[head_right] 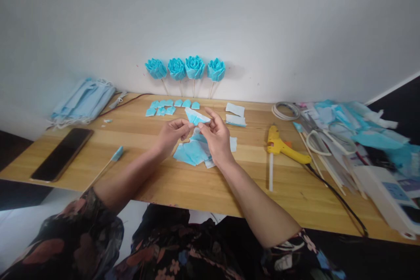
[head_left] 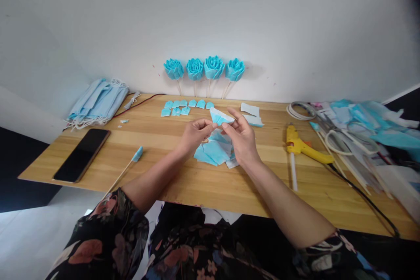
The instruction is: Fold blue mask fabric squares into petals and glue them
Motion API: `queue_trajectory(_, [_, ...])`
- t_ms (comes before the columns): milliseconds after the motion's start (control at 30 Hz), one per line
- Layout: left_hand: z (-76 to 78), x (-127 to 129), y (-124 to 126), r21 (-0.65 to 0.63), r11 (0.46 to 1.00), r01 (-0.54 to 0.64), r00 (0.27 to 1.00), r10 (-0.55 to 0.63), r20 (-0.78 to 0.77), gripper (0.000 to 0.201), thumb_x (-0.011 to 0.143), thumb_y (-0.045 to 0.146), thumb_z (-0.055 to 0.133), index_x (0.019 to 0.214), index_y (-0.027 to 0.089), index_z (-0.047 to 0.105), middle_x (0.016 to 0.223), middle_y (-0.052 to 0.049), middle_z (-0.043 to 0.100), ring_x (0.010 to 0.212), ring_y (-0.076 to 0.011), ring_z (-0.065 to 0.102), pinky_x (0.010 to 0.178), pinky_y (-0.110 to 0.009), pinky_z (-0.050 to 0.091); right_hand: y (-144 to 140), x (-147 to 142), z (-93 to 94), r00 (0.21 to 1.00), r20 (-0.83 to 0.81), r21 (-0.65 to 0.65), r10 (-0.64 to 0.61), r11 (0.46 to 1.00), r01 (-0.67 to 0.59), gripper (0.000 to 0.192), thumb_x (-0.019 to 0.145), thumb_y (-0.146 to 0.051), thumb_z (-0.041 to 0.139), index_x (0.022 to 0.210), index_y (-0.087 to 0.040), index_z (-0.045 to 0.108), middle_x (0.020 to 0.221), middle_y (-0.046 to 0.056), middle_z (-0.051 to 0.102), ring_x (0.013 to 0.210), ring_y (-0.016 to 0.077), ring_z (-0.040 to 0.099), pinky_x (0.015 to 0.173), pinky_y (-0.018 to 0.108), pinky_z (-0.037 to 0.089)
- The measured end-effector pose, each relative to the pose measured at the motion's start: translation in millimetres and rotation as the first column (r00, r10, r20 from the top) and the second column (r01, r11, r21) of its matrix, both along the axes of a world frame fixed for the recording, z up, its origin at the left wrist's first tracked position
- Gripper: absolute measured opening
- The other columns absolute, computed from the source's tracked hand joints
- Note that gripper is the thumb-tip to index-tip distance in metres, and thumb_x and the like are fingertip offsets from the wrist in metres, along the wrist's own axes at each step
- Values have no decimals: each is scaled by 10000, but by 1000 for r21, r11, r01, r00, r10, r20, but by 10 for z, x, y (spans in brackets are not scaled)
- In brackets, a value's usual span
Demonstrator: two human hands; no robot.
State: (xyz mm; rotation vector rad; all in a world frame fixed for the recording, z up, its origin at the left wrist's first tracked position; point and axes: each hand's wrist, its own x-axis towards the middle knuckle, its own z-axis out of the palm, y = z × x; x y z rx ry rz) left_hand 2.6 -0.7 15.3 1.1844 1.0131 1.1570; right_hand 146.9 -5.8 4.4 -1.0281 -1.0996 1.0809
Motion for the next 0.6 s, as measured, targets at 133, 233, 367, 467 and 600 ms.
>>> queue_trajectory(133, [14,-2,4,20,999,-26,1000,26,11,366,715,455,765,629,155,574,519,48,457,489,-50,360,487,-215,292,7,20,16,1000,-20,-1,-18,1000,18,488,767,-334,711,1247,-281,637,785,-24,561,742,134,545,700,301,517])
queue_trajectory(233, [17,-3,10,21,999,-46,999,46,5,372,706,467,765,629,156,576,509,50,456,480,-50,352,483,-220,279,19,41,21,999,-13,-6,-45,999,45,483,776,-348,694,1252,-284,636,862,-6,608,782,139,569,711,300,521])
queue_trajectory(367, [16,1,8,15,999,-51,999,51,-7,390,693,485,771,624,155,573,504,52,449,473,-50,351,479,-222,274,26,57,20,997,-18,-9,-74,997,74,474,775,-354,701,1239,-278,645,872,-3,635,798,140,587,715,296,519])
queue_trajectory(467, [14,5,2,16,998,-56,998,56,7,391,695,484,769,625,153,574,502,52,447,477,-49,349,485,-220,272,25,64,13,995,-51,-19,-88,996,87,459,792,-376,699,1236,-269,650,853,1,648,836,155,611,706,295,521])
queue_trajectory(600, [10,8,-2,17,998,-64,998,64,14,379,705,477,767,637,153,583,498,55,442,476,-49,343,489,-223,269,23,71,-8,994,-79,-35,-70,997,67,479,840,-448,654,1291,-289,621,1047,45,694,1016,206,639,724,322,550])
